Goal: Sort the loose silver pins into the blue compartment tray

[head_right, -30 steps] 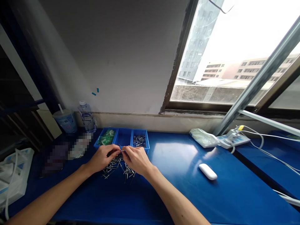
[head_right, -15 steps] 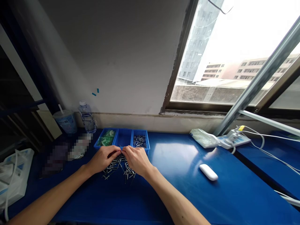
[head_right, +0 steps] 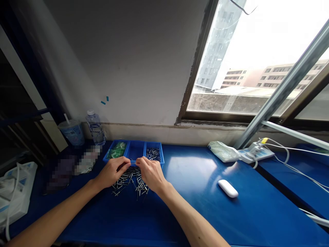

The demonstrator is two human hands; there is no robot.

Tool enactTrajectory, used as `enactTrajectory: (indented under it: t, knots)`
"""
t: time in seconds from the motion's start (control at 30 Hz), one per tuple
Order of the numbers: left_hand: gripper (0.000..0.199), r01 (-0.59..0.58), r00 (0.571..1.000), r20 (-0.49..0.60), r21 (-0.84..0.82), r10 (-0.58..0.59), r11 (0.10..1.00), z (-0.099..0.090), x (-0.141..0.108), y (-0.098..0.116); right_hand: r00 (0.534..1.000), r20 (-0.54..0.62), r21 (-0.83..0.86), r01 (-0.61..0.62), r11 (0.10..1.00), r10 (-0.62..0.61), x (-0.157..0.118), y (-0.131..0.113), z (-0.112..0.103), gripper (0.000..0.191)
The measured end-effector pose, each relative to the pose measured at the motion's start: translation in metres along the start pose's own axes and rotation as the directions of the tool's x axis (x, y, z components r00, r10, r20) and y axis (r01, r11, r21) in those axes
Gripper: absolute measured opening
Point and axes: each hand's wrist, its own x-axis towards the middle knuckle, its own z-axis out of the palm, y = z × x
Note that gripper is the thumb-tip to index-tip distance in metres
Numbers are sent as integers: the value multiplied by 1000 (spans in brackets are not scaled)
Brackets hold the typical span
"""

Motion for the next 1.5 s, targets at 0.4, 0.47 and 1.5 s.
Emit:
enactTrajectory:
  t: [0.4,0.47,1.5]
  knots:
    - [24,-250,967,73,106,243,962,4,-3,1,998,35,-47,48,998,-47,1,-15,0,40]
    - [24,-258,965,71,103,252,961,3,-3,2,997,45,-74,61,995,-58,3,-14,-3,43]
    - [22,-95,990,-82,210,115,973,-5,1,-2,872,-471,-211,35,977,-133,12,21,-50,15]
